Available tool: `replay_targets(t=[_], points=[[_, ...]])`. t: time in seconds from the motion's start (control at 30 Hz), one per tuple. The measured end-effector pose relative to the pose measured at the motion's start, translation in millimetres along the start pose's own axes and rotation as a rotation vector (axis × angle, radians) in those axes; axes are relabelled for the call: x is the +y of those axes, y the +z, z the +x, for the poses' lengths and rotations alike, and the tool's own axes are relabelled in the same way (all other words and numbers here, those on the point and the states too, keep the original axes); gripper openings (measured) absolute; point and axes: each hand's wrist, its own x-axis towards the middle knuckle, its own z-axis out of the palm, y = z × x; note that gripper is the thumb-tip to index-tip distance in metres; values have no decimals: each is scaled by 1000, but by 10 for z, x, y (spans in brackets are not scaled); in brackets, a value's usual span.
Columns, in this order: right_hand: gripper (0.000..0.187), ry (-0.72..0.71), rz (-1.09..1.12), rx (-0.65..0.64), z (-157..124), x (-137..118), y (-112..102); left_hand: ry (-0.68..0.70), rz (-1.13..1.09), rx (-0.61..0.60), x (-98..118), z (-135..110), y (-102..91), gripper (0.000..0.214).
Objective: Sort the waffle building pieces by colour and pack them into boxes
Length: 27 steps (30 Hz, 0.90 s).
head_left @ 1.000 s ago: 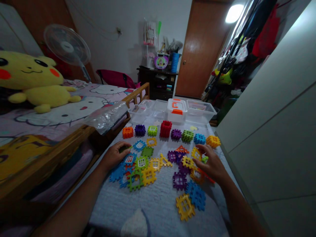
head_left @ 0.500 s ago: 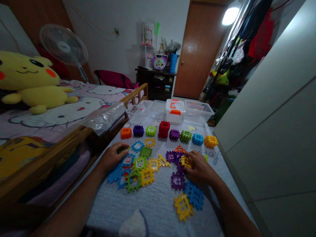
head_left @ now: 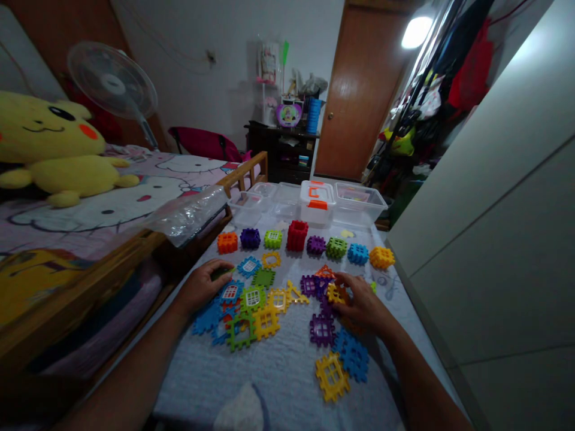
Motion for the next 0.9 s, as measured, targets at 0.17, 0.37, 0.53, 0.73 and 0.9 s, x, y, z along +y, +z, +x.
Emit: replay_targets(t=[0.17, 0.37, 0.53, 0.73, 0.9], points=[[62, -9, 4, -11, 13, 1, 6, -7, -6, -16, -42, 10, 9, 43], [59, -37, -46, 13, 37, 19, 105, -3, 5, -23, -98, 21, 15, 46], [59, -42, 37, 160, 3, 213, -73, 3, 1, -36, -120, 28, 22, 45], [66, 111, 12, 350, 155, 835, -725, 7, -1, -19, -103, 22, 15, 46], [73, 197, -3, 314, 371, 1284, -998, 11, 11, -4, -128, 33, 19, 45]])
